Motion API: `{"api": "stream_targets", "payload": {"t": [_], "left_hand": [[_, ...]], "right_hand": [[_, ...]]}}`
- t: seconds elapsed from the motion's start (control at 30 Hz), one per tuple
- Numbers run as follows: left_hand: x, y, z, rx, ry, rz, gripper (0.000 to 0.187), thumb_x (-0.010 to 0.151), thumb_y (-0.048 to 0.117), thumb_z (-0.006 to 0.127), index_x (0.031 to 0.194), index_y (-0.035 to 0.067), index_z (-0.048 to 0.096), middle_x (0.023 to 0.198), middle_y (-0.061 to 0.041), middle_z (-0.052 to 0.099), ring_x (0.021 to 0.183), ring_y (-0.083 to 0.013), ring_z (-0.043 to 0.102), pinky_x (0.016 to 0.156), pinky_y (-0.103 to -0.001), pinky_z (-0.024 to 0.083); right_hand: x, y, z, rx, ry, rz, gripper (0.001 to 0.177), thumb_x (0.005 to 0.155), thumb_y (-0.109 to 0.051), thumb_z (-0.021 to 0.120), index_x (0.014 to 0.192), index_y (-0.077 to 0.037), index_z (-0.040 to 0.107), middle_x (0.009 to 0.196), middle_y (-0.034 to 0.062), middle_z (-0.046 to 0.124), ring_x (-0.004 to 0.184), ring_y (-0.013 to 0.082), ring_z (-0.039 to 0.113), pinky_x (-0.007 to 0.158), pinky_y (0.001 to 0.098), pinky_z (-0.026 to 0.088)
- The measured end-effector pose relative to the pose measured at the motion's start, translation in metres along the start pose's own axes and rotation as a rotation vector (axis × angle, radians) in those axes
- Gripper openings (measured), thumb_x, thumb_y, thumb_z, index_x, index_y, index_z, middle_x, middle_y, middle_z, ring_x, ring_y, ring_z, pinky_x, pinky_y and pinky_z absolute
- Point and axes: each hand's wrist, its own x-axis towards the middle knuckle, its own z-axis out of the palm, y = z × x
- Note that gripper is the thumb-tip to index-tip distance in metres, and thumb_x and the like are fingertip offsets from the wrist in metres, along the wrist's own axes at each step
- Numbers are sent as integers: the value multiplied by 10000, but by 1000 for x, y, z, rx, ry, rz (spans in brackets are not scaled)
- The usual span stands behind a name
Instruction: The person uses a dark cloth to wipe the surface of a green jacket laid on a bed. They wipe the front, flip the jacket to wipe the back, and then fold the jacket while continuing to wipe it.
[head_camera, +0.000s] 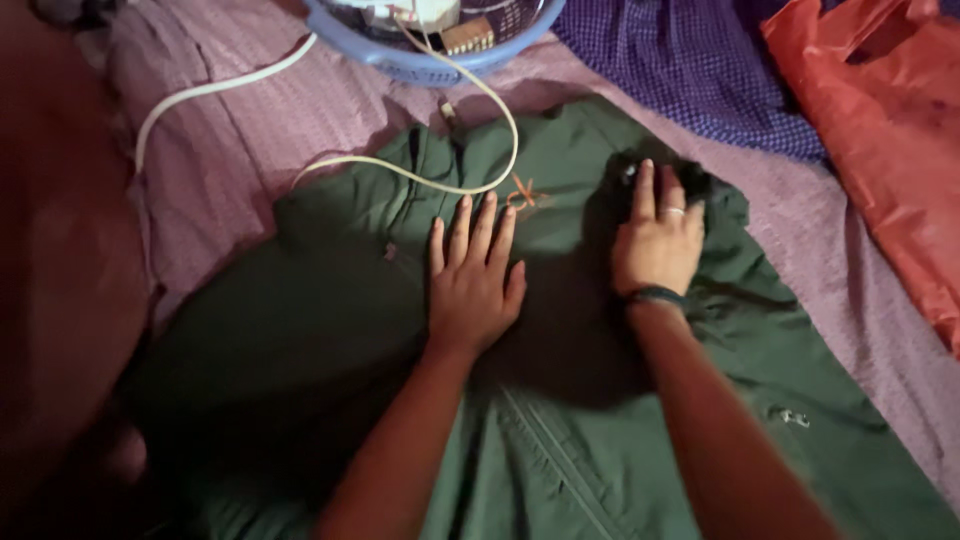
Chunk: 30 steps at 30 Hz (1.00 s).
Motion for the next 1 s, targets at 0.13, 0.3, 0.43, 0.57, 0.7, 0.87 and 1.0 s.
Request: {"api": "stream_targets", "payload": {"t": [0.13,0.3,0.43,0.57,0.7,0.87,1.0], "left_hand": [[-2,-3,8,15,72,28,638,984,347,583,1563,115,450,1667,-107,349,1558,-345,299,1274,-579,193],[-1,-11,12,74,-21,22,665,946,350,569,1574,159,465,1675,-75,342,1552,-338,275,1253,-575,175],[0,11,4,143,-78,-62,643,971,424,529,1563,179,464,1666,-83,331,1536,-330,254,1231,-599,146],[-52,88,-17,90,-180,-188,659,978,514,521,1532,167,440,1655,-121,289,1536,-350,208,1199,-633,120],[-118,142,-41,-52,-314,-170,792,919,570,542,1574,164,360,1673,-94,221,1537,-354,162,1202,-606,100],[-177,126,-86,-19,-623,-86,878,902,592,569,1610,167,268,1713,-22,127,1569,-261,99,1233,-552,90],[-222,102,-153,2,-798,-78,861,900,610,569,1603,210,272,1728,0,65,1571,-237,24,1245,-549,79]], "right_hand": [[-29,-54,-9,251,-180,-150,621,865,-134,614,1482,-133,542,1507,134,545,1235,389,591,988,495,496],[-68,-77,-42,343,-253,-232,621,875,-121,577,1494,-150,540,1489,97,548,1154,404,589,967,492,502],[-86,-8,-81,250,-371,-15,644,848,-119,586,1485,-197,532,1501,62,529,1179,382,590,1009,484,507],[-153,51,-155,79,-312,418,754,771,-180,681,1484,-80,456,1445,130,529,1205,421,535,987,571,451],[-215,32,-191,152,-315,252,652,808,-12,596,1450,-54,491,1519,138,519,1360,364,537,967,496,464],[-255,-35,-194,339,-519,36,521,873,-29,593,1385,-122,574,1410,52,591,1231,353,563,1028,443,502],[-259,-56,-213,420,-759,-256,515,788,-35,599,1294,-123,634,1302,81,636,1134,354,611,956,470,498]]}}
